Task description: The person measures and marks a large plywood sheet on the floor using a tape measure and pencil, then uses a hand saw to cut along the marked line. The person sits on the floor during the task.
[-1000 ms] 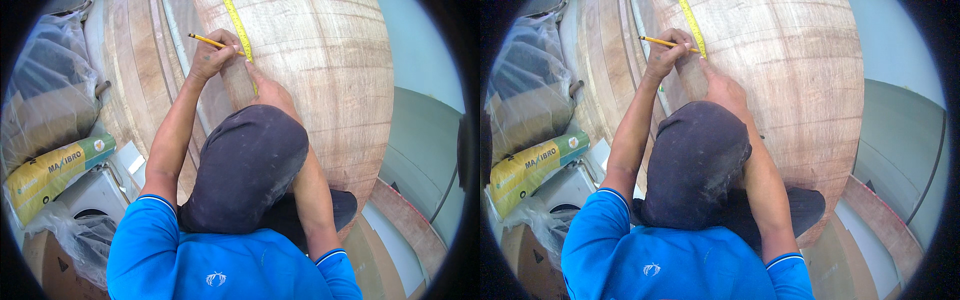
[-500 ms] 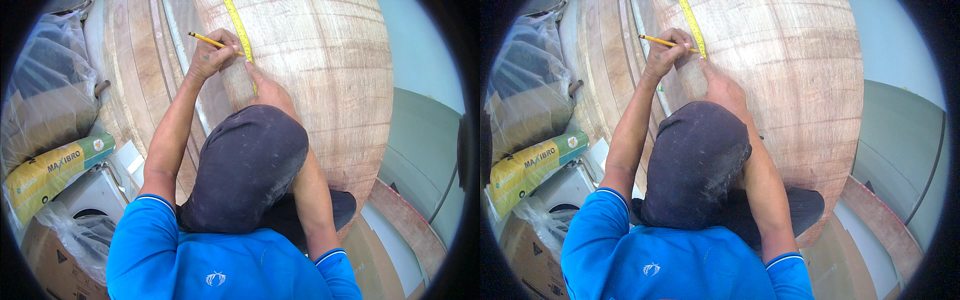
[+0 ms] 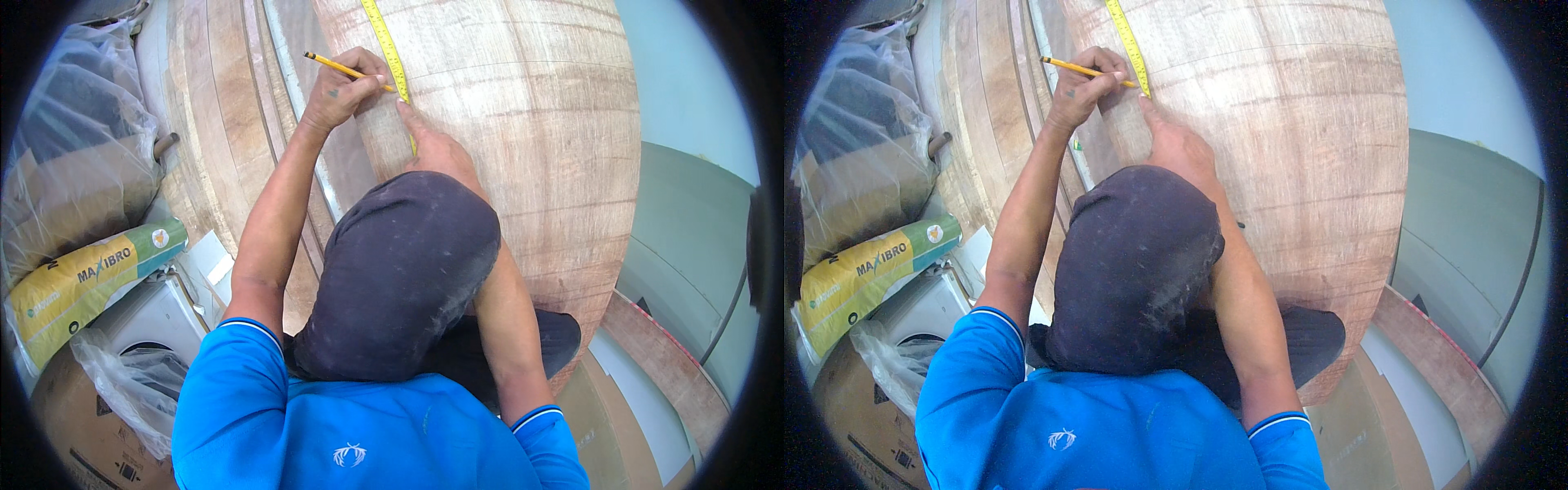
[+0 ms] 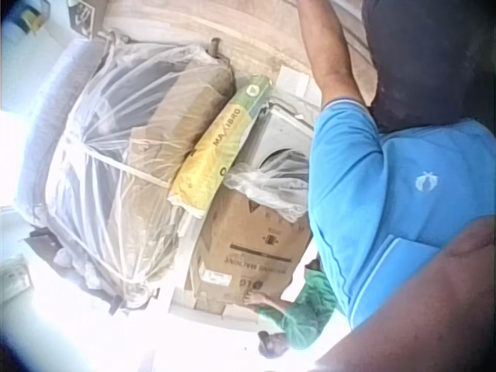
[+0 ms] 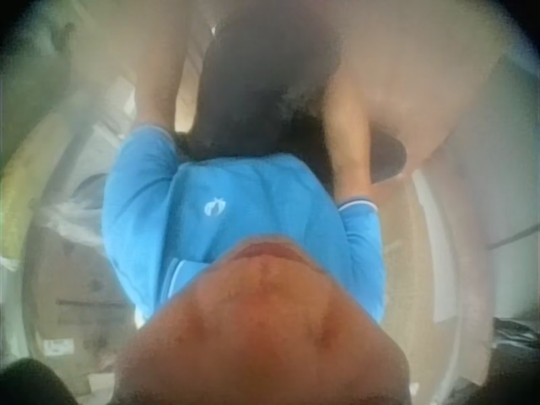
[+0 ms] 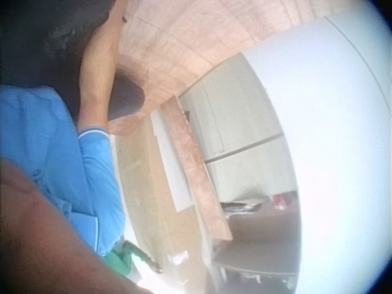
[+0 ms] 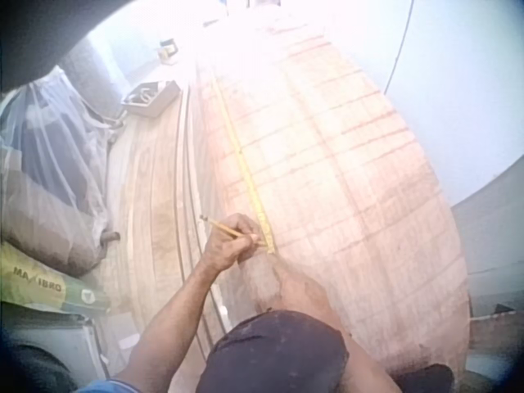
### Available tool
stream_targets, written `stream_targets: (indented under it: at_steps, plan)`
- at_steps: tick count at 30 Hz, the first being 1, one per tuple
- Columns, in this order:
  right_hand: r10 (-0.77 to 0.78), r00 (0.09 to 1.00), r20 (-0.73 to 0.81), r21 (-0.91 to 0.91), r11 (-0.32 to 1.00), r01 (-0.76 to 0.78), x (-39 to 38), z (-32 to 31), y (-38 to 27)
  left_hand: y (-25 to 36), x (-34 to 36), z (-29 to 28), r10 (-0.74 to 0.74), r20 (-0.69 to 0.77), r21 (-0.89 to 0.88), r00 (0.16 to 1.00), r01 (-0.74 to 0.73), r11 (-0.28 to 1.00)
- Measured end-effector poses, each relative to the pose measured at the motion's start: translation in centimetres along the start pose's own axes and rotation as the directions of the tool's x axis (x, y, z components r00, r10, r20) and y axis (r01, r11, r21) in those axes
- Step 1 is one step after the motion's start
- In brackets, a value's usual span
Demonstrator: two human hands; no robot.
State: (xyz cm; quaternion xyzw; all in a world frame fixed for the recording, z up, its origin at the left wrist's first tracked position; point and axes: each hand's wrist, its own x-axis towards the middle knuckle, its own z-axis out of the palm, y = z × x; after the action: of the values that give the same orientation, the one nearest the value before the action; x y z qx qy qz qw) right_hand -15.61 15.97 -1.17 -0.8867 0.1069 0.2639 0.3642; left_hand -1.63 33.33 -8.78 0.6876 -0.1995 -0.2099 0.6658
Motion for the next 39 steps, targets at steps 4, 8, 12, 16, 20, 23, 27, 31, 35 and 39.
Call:
stream_targets:
  at_steps: [4, 8, 12, 16, 20, 23, 27, 31, 35, 39]
  plan:
    - [0.029, 0.999, 0.034, -0.007, 1.000, -0.029, 0.0, -0.4, -0.2, 0.3, 0.0, 0.3, 0.011, -0.012, 0.050, 1.000, -0.011, 0.999]
    - [0.011, 1.000, 0.012, 0.003, 1.000, -0.011, 0.0, -0.3, 0.0, 0.1, 0.2, 0.1, -0.004, -0.018, -0.049, 1.000, 0.003, 0.999]
    - [0.035, 0.998, 0.044, 0.000, 0.999, -0.035, -0.7, -1.0, -0.9, -0.9, 0.4, -0.5, -0.008, -0.132, -0.501, 0.991, -0.059, 0.863]
    - [-0.273, 0.933, -0.232, 0.138, 0.941, 0.310, 0.2, 1.3, 4.8, 1.3, 0.6, 0.0, -0.305, -0.235, -0.604, 0.923, 0.108, 0.790]
    - [-0.050, 0.969, -0.241, 0.389, 0.910, 0.144, -2.7, -2.4, 3.8, 4.2, 0.1, 2.4, -0.423, -0.225, -0.264, 0.878, 0.363, 0.894]
    - [-0.076, 0.958, -0.275, 0.460, 0.865, 0.200, -3.1, -4.6, 3.5, 7.9, 1.7, 5.1, -0.421, -0.110, -0.206, 0.901, 0.393, 0.896]
    - [-0.228, 0.971, -0.074, 0.665, 0.714, 0.218, -2.0, -6.7, 4.0, 9.2, 7.5, 6.4, -0.365, 0.056, -0.337, 0.929, 0.361, 0.869]
    - [-0.197, 0.973, -0.122, 0.942, 0.286, 0.176, -0.9, -6.2, 7.1, 9.4, 10.2, 10.6, -0.465, -0.158, -0.485, 0.871, 0.342, 0.805]
    - [-0.010, 0.998, -0.059, 0.993, 0.101, 0.059, -3.7, -6.4, 6.2, 8.8, 10.2, 9.1, -0.434, -0.102, -0.274, 0.895, 0.394, 0.877]
    - [-0.040, 0.998, -0.042, 0.962, 0.268, 0.051, -3.8, -6.9, 7.4, 10.2, 10.8, 8.9, -0.407, -0.111, -0.201, 0.907, 0.380, 0.903]
